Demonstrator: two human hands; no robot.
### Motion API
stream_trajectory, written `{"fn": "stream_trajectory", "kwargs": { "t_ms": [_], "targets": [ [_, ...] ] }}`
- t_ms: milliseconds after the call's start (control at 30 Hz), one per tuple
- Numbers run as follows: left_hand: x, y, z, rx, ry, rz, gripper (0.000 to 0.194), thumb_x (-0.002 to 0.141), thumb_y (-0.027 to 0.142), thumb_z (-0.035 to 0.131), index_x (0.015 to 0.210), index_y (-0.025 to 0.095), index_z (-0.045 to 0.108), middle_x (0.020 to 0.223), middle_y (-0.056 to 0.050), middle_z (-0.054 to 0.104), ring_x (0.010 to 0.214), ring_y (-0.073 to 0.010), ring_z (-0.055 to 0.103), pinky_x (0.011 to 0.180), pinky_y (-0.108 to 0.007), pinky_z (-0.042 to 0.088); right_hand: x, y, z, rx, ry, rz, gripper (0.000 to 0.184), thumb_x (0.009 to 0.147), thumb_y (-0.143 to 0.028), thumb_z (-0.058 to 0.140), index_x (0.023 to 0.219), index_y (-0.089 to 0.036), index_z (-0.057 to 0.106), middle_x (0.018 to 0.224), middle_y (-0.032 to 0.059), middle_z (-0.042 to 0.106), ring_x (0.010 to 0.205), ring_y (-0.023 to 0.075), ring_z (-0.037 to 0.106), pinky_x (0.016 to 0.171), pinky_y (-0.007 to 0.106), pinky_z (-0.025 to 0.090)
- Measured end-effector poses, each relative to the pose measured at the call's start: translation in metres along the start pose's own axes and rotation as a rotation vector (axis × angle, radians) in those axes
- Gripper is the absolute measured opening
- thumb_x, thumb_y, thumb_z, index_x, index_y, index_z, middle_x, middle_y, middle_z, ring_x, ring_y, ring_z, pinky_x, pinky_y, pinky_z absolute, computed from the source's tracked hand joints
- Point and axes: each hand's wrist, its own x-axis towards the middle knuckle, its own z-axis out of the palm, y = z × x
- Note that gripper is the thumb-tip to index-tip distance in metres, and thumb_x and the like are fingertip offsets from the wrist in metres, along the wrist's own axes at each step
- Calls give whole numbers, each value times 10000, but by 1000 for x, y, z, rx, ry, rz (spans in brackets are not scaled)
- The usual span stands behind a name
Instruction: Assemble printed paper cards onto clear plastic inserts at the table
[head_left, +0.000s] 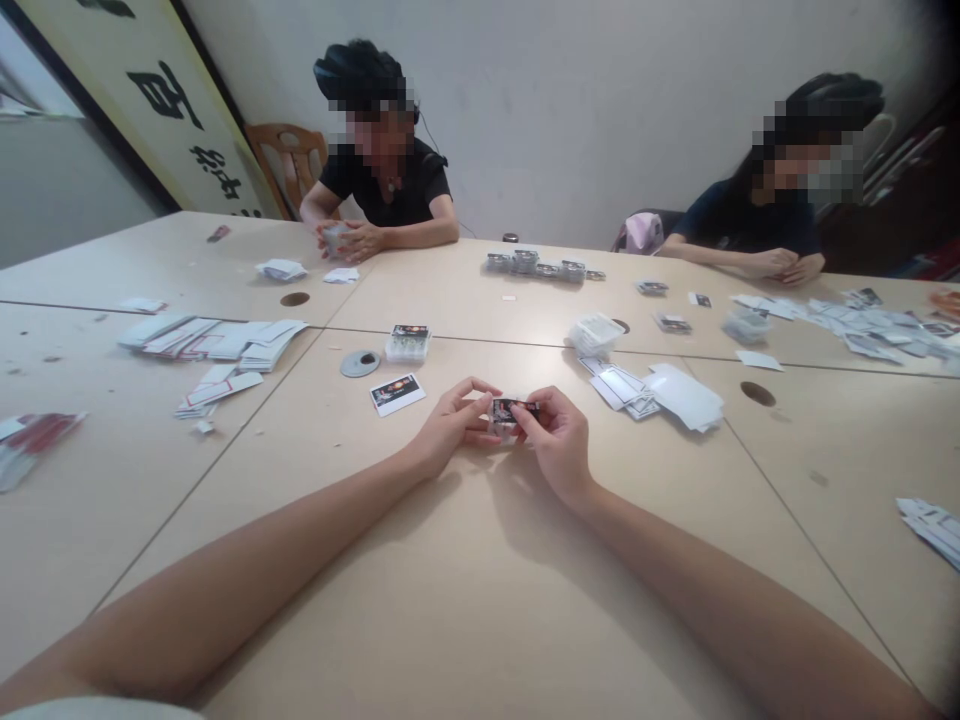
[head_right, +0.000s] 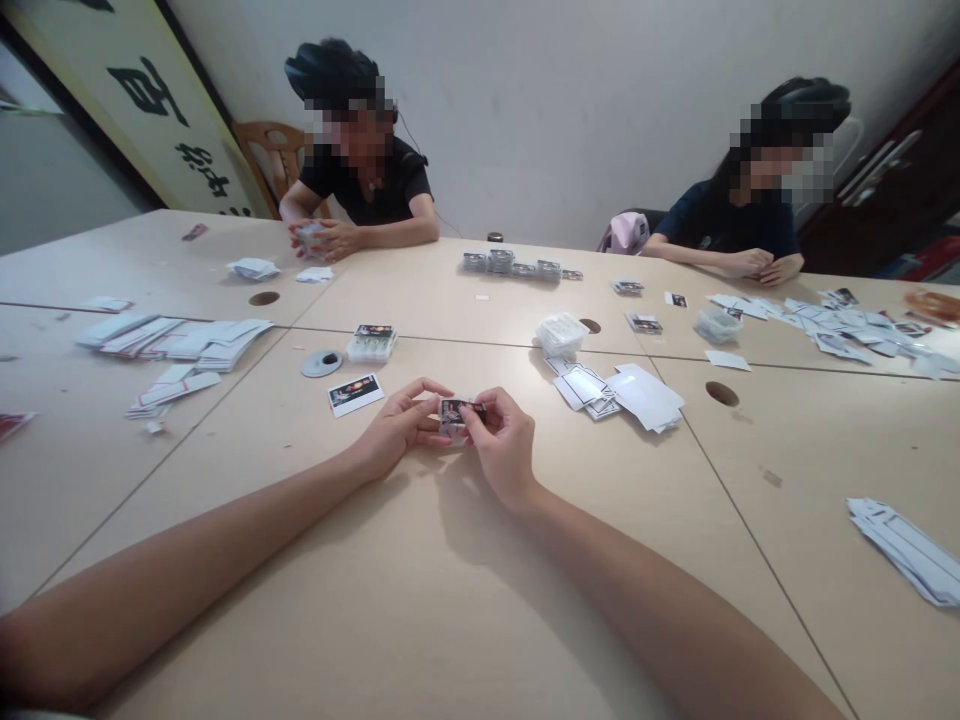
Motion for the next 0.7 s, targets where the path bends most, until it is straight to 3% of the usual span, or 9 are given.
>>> {"fn": "stream_trajectory", "kwargs": {
  "t_ms": [467,700],
  "targets": [
    [2,0,-3,-37,-35,-14,296,864,432,647,1012,187,571,838,-43,716,755,-210,734,645,-283,603,-2,1,0,-75,10,-25,148,838,-312,671,795,-212,569,641,-26,608,551,154,635,522,264,509],
    [2,-1,-4,-39,-63,-12,347,816,385,724,1047,175,573,873,-63,726,790,-209,729,674,-275,591,-2,0,0,-54,17,-20,165,829,-313,683,768,-210,568,660,-23,610,560,152,640,529,269,543]
  ]
}}
